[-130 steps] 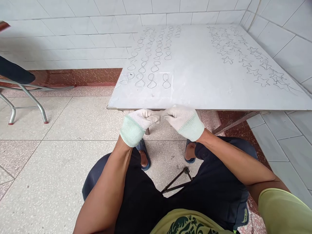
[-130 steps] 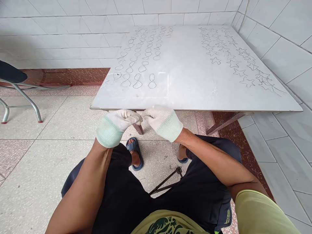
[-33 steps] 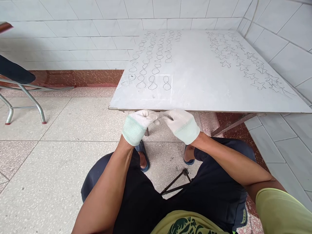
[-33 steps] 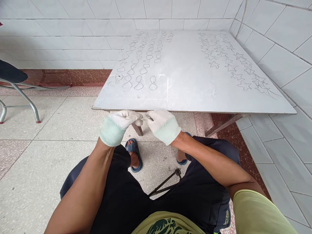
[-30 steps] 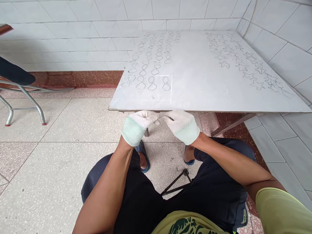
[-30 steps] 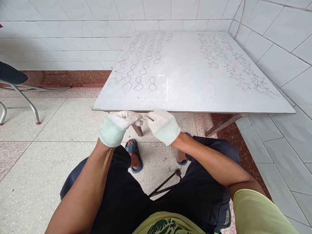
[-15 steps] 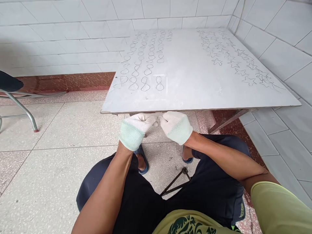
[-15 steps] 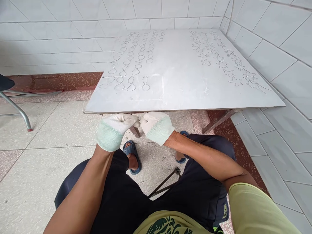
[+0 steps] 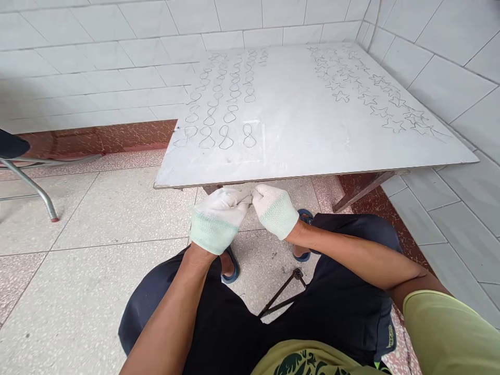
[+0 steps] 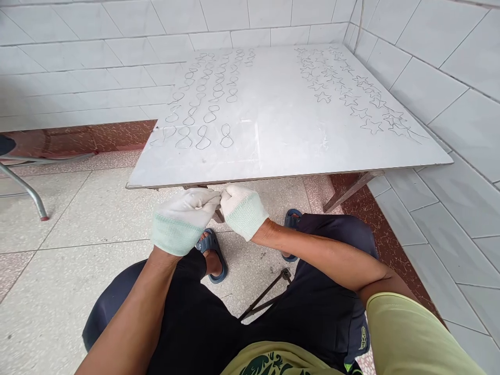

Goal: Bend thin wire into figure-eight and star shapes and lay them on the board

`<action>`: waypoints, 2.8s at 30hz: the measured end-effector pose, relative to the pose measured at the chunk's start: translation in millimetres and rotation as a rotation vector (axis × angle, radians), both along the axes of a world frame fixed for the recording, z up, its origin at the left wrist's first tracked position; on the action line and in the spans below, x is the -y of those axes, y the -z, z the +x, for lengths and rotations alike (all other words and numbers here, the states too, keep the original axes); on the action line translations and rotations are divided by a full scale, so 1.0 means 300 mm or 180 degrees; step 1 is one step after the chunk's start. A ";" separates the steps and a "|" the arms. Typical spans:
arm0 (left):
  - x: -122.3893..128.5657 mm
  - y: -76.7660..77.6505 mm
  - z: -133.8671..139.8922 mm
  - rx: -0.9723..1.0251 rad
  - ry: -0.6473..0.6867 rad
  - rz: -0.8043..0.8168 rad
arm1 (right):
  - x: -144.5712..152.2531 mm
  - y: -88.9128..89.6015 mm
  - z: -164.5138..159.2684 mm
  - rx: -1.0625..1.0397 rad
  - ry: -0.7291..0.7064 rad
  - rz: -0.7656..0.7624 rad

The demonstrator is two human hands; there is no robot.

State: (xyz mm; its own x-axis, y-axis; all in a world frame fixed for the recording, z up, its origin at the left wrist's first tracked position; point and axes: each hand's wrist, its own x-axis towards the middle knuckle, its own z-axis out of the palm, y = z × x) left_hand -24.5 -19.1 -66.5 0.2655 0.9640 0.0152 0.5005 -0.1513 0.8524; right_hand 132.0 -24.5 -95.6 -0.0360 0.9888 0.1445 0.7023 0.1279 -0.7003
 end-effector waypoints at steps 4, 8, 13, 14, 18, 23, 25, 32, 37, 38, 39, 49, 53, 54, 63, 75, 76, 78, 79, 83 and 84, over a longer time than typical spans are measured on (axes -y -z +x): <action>0.004 -0.009 -0.005 -0.0133 -0.0488 0.0189 | 0.007 -0.041 -0.001 -0.0881 -0.0065 -0.0350; -0.005 -0.008 -0.031 0.0438 -0.0803 -0.0170 | 0.006 -0.084 0.005 -0.1527 -0.0099 -0.0748; -0.010 0.015 -0.030 0.0959 -0.1010 -0.0047 | 0.002 -0.085 0.011 -0.1189 -0.0215 -0.0309; -0.009 0.018 -0.024 0.0955 -0.1069 -0.0036 | 0.001 -0.077 0.010 -0.0994 -0.0223 -0.0197; -0.003 0.028 0.000 0.0790 -0.1140 -0.0114 | -0.010 -0.033 0.005 0.0034 -0.0145 0.0279; 0.002 0.036 0.018 0.0544 -0.1020 -0.0226 | -0.015 -0.003 0.012 0.0780 -0.0263 0.0455; 0.007 0.038 0.028 0.0529 -0.1033 -0.0203 | -0.010 -0.007 0.019 0.0839 -0.0428 0.0415; 0.024 0.062 0.065 0.0109 -0.1093 0.0259 | 0.003 -0.055 0.016 0.0860 -0.0658 0.0017; 0.008 0.073 0.053 0.0139 -0.1180 -0.0042 | -0.014 -0.069 0.016 0.0835 -0.0641 -0.0257; 0.001 0.072 0.044 0.0288 -0.1168 -0.0170 | -0.018 -0.066 0.019 0.0727 -0.0568 -0.0222; -0.007 0.071 0.034 0.0467 -0.1142 -0.0256 | -0.022 -0.061 0.023 0.0570 -0.0516 -0.0179; -0.042 0.092 -0.018 0.1114 -0.1006 -0.0124 | -0.025 -0.029 0.029 0.0549 -0.0682 0.0352; -0.042 0.137 0.000 0.1668 -0.0999 -0.0309 | -0.026 -0.014 0.029 0.0959 -0.0675 0.0587; -0.039 0.147 0.008 0.1802 -0.1064 -0.0384 | -0.026 -0.012 0.030 0.1052 -0.0697 0.0635; -0.012 0.096 0.039 0.2132 -0.0943 -0.0655 | -0.045 -0.053 0.044 0.0131 -0.0429 -0.0029; -0.039 0.106 -0.022 0.1731 -0.0699 -0.0548 | -0.036 -0.097 0.052 -0.0839 -0.0385 -0.0423; -0.036 0.101 -0.024 0.1649 -0.0712 -0.0522 | -0.039 -0.094 0.052 -0.1016 -0.0416 -0.0459; -0.030 0.084 -0.027 0.1352 -0.0772 -0.0498 | -0.046 -0.087 0.052 -0.1415 -0.0455 -0.0536; -0.025 0.073 -0.028 0.1189 -0.0803 -0.0489 | -0.050 -0.083 0.051 -0.1585 -0.0464 -0.0606; -0.015 0.039 -0.025 0.0885 -0.0772 -0.0400 | -0.064 -0.076 0.051 -0.2042 -0.0460 -0.0944; -0.015 0.034 -0.025 0.0898 -0.0774 -0.0359 | -0.065 -0.078 0.055 -0.2160 -0.0505 -0.1007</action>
State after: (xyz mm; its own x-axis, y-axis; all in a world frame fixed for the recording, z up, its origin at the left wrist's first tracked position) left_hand -32.0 -14.5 -76.6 0.0297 0.9981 -0.0548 0.2536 0.0455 0.9662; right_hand 148.5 -5.0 -72.3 -0.1854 0.9772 -0.1035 0.0951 -0.0870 -0.9917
